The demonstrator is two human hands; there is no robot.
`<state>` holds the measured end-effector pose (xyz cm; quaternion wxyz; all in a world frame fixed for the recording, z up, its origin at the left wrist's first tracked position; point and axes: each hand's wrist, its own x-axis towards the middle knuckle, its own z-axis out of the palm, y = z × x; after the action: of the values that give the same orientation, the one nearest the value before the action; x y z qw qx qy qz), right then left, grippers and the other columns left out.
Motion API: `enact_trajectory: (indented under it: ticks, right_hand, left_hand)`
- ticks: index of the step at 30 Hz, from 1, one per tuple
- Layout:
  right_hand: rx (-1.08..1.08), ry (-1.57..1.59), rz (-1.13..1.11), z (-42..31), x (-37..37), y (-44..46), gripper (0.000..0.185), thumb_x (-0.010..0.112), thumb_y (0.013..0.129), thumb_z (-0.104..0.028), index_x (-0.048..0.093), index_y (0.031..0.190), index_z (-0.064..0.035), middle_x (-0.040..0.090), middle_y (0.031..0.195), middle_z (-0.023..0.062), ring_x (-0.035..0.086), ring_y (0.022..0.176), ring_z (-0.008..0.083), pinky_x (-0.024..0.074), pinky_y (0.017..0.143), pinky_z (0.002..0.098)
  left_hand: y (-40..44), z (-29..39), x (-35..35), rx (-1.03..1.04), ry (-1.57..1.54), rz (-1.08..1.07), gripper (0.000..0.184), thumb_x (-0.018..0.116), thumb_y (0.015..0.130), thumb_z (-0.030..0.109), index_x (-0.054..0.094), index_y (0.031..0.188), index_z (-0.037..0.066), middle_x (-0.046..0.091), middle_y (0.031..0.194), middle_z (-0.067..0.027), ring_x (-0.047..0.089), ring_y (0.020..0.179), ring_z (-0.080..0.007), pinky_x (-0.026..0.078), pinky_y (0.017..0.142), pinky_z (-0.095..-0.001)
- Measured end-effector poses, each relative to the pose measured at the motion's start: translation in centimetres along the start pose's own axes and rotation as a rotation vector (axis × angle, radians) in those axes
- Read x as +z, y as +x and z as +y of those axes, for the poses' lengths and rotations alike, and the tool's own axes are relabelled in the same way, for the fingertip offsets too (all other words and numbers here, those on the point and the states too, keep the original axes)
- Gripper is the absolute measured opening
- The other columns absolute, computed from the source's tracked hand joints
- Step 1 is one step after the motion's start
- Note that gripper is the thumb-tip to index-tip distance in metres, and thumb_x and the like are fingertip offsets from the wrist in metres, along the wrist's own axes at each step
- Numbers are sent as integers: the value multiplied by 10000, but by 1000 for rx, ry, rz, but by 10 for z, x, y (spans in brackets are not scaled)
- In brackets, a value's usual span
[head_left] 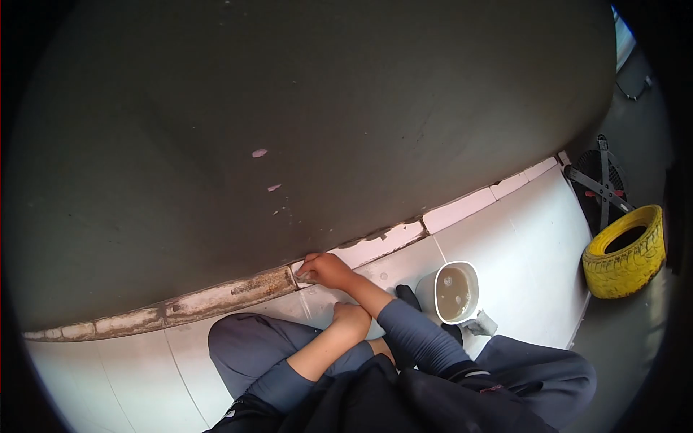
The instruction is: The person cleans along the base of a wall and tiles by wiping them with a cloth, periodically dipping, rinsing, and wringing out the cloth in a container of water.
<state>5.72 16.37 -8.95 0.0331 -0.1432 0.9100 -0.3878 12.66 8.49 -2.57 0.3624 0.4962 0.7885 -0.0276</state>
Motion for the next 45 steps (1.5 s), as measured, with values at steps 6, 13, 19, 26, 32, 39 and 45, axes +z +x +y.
enact_trajectory:
  ticks: [6, 13, 19, 26, 32, 39, 45]
  right_hand:
    - [164, 604, 452, -39, -14, -26, 235, 635, 785, -27, 638, 1015, -75, 596, 880, 28, 558, 820, 126, 457, 691, 252]
    - [392, 1157, 777, -56, -131, -145, 204, 576, 822, -84, 541, 1021, -57, 561, 884, 4, 547, 796, 98, 473, 661, 243]
    - [895, 265, 528, -43, -173, -227, 220, 648, 729, -62, 560, 931, -61, 577, 942, 94, 582, 835, 222, 485, 711, 336]
    - [958, -345, 456, 23, -98, -248, 397, 569, 634, 31, 636, 1010, -77, 625, 885, 200, 577, 924, 380, 436, 871, 373]
    - [962, 9, 579, -2, -129, -244, 219, 704, 734, -241, 694, 874, -72, 649, 804, 183, 626, 725, 310, 479, 696, 383]
    - [1286, -263, 823, -19, -139, -225, 537, 446, 854, -496, 659, 654, -45, 603, 649, 203, 598, 677, 376, 469, 669, 442]
    - [962, -113, 689, 27, -122, -245, 284, 510, 805, -255, 617, 913, -15, 559, 1058, 239, 488, 1078, 420, 416, 873, 427]
  left_hand:
    - [-12, 1, -4, 30, 3, -181, 279, 549, 779, 155, 636, 1028, 64, 645, 1017, -129, 617, 947, -289, 453, 819, -415]
    - [-2, -3, 3, 102, -5, 64, 247, 489, 814, 183, 633, 969, 55, 648, 929, -158, 621, 891, -319, 476, 751, -441]
    - [-3, 4, 2, 170, 10, 166, 204, 495, 781, 117, 634, 923, 71, 652, 915, -134, 628, 870, -295, 476, 721, -434]
    - [5, 4, 10, 319, -39, 276, 209, 459, 783, 136, 613, 880, 34, 632, 850, -138, 607, 818, -322, 476, 698, -444]
    - [10, 4, 9, 384, -33, 357, 190, 484, 760, 107, 617, 877, 37, 632, 835, -134, 606, 805, -311, 476, 683, -429]
    - [9, 8, 2, 472, -73, 410, 212, 507, 744, 89, 628, 909, 32, 635, 841, -127, 604, 810, -307, 476, 695, -413]
    - [12, 6, 9, 537, -127, 522, 146, 498, 733, 86, 607, 826, 61, 629, 806, -104, 605, 795, -293, 470, 676, -427]
